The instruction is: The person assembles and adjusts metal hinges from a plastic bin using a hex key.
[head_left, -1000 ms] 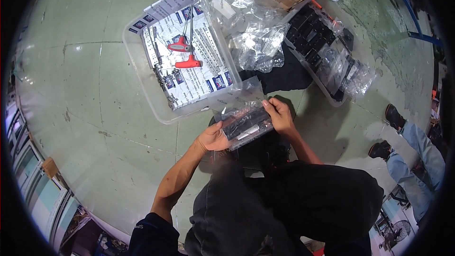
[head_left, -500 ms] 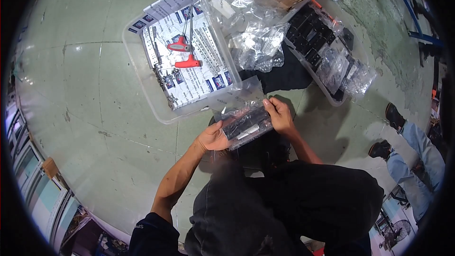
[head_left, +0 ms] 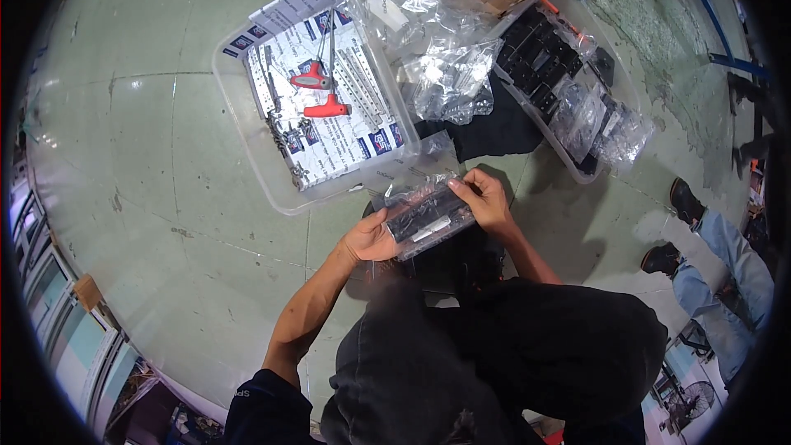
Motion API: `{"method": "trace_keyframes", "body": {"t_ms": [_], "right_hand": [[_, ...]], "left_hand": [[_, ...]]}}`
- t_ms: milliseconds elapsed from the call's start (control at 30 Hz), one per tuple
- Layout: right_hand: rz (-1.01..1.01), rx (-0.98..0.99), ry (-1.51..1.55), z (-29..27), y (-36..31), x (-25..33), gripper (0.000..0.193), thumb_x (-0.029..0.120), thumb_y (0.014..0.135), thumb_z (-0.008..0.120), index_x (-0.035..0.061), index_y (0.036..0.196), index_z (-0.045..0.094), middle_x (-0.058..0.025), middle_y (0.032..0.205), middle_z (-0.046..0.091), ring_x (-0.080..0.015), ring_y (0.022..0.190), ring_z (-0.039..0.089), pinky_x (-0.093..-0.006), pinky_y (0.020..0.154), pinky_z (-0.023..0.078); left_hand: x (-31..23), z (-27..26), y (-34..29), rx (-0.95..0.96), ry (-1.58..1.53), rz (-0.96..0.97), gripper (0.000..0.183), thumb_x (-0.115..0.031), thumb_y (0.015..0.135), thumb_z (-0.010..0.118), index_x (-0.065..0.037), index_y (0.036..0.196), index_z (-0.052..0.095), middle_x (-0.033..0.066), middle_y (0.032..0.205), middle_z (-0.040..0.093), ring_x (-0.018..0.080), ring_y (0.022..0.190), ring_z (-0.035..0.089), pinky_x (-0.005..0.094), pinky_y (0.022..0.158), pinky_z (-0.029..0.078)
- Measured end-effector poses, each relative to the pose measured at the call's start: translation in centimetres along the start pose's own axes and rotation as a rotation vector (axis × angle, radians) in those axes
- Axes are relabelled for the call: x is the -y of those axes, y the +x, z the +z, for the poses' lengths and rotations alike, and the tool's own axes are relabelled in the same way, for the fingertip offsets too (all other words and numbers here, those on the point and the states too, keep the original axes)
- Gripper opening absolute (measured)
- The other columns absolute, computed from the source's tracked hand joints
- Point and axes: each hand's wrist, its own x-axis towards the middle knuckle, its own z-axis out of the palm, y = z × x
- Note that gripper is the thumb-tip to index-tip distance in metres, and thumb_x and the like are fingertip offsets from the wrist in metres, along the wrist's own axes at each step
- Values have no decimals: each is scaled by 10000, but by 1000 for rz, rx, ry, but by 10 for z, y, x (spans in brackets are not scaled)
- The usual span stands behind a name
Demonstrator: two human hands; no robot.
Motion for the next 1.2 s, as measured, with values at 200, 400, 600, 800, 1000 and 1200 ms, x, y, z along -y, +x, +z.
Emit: {"method": "trace_keyframes", "body": {"t_ms": [200, 400, 600, 800, 1000, 1200], "right_hand": [[-39, 19, -23, -1, 1, -1, 307, 191, 955, 632, 29, 732, 494, 66, 649, 415, -27, 636, 353, -240, 546, 300], [-38, -63, 16, 1, 4, -12, 336, 203, 943, 642, 8, 716, 489, 29, 596, 404, -44, 602, 346, -264, 523, 298], [20, 22, 101, 2, 0, -2, 349, 221, 953, 628, 4, 717, 489, 44, 600, 383, -34, 608, 333, -266, 515, 284], [60, -29, 57, -2, 1, -2, 312, 192, 974, 600, 32, 727, 497, 81, 657, 407, -15, 639, 349, -233, 551, 301], [11, -42, 36, -2, 2, -8, 313, 207, 960, 614, 7, 738, 522, 49, 619, 427, -26, 621, 367, -254, 531, 305], [20, 4, 106, 4, -1, -4, 282, 231, 985, 579, 8, 812, 591, 58, 680, 498, -24, 655, 410, -236, 567, 340]], "left_hand": [[-1, 2, 1, 23, -6, -6, 788, -522, 929, 539, -123, 1537, 235, 98, 1557, 313, 278, 1437, 270, 461, 1182, 155], [-6, 19, 6, 27, -9, 2, 898, -510, 910, 575, -95, 1554, 106, 99, 1599, 193, 260, 1469, 199, 414, 1203, 127], [-6, 18, 5, 38, 5, 0, 901, -516, 911, 568, -90, 1554, 103, 94, 1606, 171, 257, 1473, 185, 415, 1206, 108], [-6, 20, 6, 37, 20, 11, 908, -524, 909, 566, -89, 1555, 99, 93, 1606, 171, 257, 1471, 188, 418, 1204, 107], [-6, 21, 7, 32, 25, 11, 915, -531, 906, 565, -93, 1556, 94, 89, 1607, 167, 256, 1472, 185, 418, 1204, 103], [-1, 15, -1, 11, -82, 26, 897, -402, 897, 645, -92, 1554, 117, 96, 1597, 186, 266, 1464, 202, 413, 1200, 143]]}}
